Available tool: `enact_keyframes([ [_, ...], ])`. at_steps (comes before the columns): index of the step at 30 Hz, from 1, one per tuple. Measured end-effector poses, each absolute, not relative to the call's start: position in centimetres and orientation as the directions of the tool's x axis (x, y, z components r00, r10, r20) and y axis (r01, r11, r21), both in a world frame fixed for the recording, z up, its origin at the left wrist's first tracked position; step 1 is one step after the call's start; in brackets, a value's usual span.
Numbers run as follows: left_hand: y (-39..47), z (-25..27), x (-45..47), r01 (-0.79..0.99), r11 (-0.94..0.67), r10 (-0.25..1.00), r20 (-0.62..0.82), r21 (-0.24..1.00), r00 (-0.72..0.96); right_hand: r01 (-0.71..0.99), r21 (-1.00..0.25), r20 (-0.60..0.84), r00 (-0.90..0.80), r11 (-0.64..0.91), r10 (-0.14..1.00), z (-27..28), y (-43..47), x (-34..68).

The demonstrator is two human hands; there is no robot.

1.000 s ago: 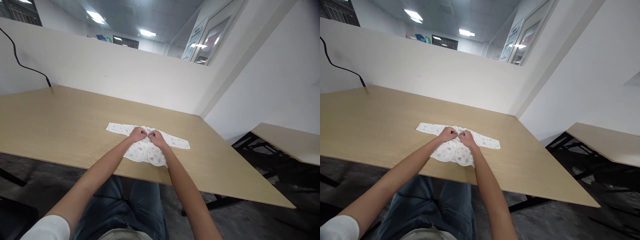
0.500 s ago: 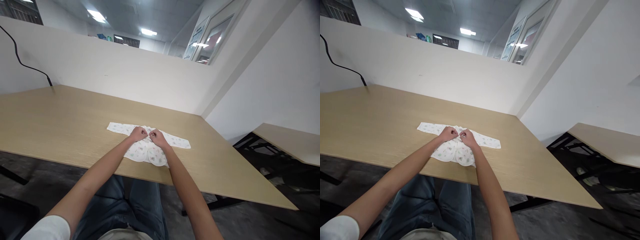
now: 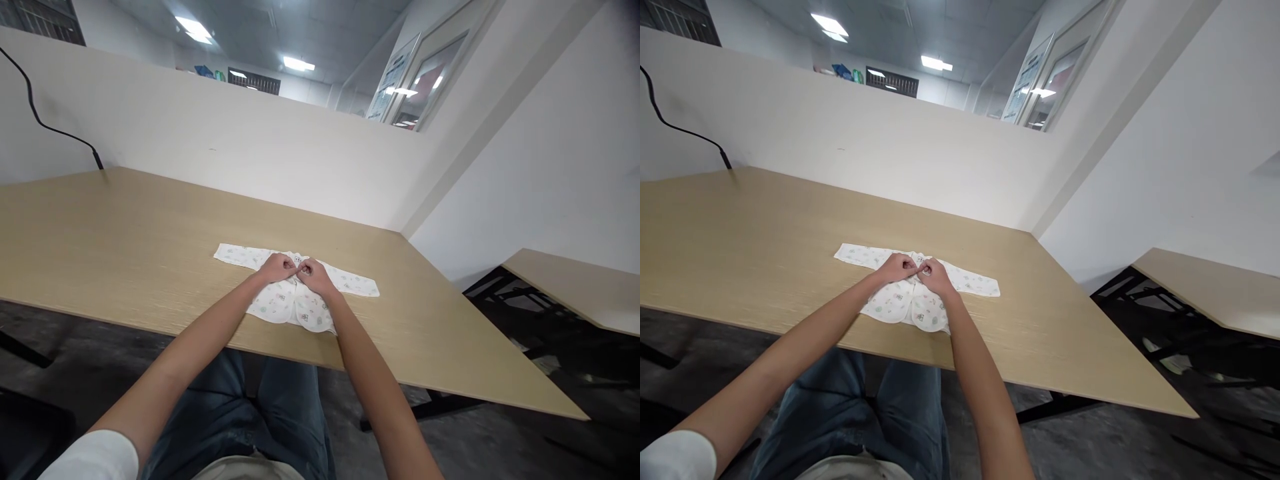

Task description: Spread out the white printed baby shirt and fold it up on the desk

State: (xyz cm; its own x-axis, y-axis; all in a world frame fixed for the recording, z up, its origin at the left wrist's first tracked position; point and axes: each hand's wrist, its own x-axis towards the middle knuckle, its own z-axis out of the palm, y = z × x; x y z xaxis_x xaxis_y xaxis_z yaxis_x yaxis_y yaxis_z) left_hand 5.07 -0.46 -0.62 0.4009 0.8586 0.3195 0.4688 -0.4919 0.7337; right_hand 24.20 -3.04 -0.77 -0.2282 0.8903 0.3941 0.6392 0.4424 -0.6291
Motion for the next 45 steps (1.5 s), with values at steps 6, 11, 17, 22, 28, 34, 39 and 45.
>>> enact_keyframes([
  [6,-1.0,-0.1,5.0,0.483,-0.509,0.853,0.345,0.712,0.391,0.639,-0.643,0.37,-0.224,0.423,0.902,-0.4,-3.2,24.2],
  [11,-1.2,0.2,5.0,0.498,-0.507,0.856,0.344,0.703,0.385,0.636,-0.648,0.361,-0.228,0.419,0.904,-0.3,-3.3,24.2],
  [17,-1.2,0.5,4.9,0.563,-0.513,0.856,0.333,0.648,0.397,0.604,-0.668,0.361,-0.247,0.434,0.899,-0.1,-3.5,24.1],
  [22,-1.2,0.5,4.7,0.606,-0.551,0.834,0.359,0.573,0.419,0.611,-0.672,0.345,-0.242,0.419,0.907,0.3,-3.9,23.9],
  [28,-1.2,0.4,4.7,0.623,-0.564,0.826,0.363,0.542,0.432,0.634,-0.652,0.343,-0.243,0.416,0.907,0.0,-3.9,24.0],
  [34,-1.4,0.5,4.8,0.614,-0.583,0.813,0.384,0.532,0.438,0.651,-0.637,0.361,-0.223,0.414,0.906,-0.6,-2.9,23.9],
  [39,-1.6,0.5,4.9,0.639,-0.565,0.825,0.368,0.521,0.429,0.659,-0.675,0.363,-0.096,0.332,0.927,-0.6,-3.0,23.5],
  [45,-1.6,0.2,5.0,0.657,-0.575,0.818,0.375,0.488,0.436,0.599,-0.692,0.395,-0.153,0.403,0.906,-0.3,-4.4,24.6],
])
